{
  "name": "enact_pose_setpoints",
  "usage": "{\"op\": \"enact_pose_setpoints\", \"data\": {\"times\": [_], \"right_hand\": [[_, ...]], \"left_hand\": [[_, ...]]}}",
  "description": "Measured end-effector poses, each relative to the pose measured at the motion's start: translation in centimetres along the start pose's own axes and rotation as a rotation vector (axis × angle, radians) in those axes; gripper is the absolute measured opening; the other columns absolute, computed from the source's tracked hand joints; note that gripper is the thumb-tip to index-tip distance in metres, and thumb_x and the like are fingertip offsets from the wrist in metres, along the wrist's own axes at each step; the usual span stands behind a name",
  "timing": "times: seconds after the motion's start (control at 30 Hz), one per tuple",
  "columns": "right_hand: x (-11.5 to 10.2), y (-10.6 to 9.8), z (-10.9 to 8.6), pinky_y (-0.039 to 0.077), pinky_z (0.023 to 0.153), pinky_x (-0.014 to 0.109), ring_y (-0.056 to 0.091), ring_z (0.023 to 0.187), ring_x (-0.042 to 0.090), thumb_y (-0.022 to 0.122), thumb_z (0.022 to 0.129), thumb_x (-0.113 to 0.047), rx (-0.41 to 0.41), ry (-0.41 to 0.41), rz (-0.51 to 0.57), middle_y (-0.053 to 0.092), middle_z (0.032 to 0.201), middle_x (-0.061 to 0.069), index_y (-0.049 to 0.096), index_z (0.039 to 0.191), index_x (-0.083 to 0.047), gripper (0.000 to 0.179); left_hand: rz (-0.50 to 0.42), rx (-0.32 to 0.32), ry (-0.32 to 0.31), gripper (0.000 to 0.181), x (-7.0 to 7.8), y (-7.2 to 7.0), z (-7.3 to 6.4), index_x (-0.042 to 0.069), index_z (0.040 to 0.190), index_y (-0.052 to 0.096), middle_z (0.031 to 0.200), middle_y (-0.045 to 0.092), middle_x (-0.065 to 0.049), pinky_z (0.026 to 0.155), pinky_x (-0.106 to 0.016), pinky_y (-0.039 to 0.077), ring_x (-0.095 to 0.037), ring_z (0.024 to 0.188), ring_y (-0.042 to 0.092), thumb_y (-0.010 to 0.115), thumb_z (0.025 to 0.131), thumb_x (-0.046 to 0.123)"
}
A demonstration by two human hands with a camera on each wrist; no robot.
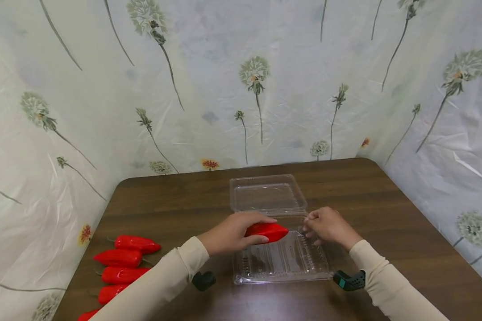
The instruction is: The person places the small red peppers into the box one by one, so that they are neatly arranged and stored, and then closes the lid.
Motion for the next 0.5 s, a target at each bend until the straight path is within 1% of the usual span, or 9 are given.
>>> {"op": "enact_pose_setpoints", "data": {"times": [0.1,0.23,0.4,0.5], "right_hand": [[0.0,0.1,0.1,0.06,0.059,0.036,0.073,0.081,0.024,0.058,0.101,-0.01,0.0,0.014,0.003,0.073,0.095,0.014,0.068,0.105,0.007,0.019],[0.0,0.1,0.1,0.06,0.059,0.035,0.073,0.082,0.023,0.058,0.102,-0.01,0.004,0.028,0.003,0.073,0.096,0.014,0.068,0.105,0.006,0.019],[-0.4,0.3,-0.1,0.06,0.058,0.035,0.074,0.082,0.025,0.059,0.101,-0.01,0.001,0.014,-0.001,0.073,0.096,0.016,0.069,0.107,0.007,0.02],[-0.6,0.4,-0.2,0.06,0.058,0.035,0.074,0.081,0.025,0.06,0.101,-0.009,0.002,0.007,-0.003,0.073,0.095,0.015,0.069,0.107,0.007,0.02]], "left_hand": [[0.004,-0.007,-0.007,0.051,0.1,0.3,0.5,0.02,0.143,0.056,0.135,0.062,0.006,0.091,-0.021,0.051,-0.009,0.114,0.06,0.071,0.095,0.03],[0.043,-0.032,-0.022,0.049,0.1,1.0,1.5,0.021,0.142,0.057,0.133,0.062,0.007,0.091,-0.021,0.05,-0.008,0.113,0.059,0.07,0.096,0.031],[0.148,-0.067,-0.048,0.048,0.1,2.0,3.0,0.023,0.141,0.058,0.132,0.063,0.007,0.092,-0.022,0.05,-0.008,0.113,0.06,0.069,0.096,0.035],[0.243,-0.076,-0.061,0.046,0.0,2.7,3.8,0.023,0.139,0.059,0.13,0.064,0.008,0.092,-0.022,0.05,-0.007,0.111,0.061,0.069,0.096,0.035]]}}
Point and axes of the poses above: each hand's wrist, its own z-axis towards the middle knuckle, its own y-axis out of the palm, x = y × z, the point moved 1 cm from there along z, towards the middle knuckle
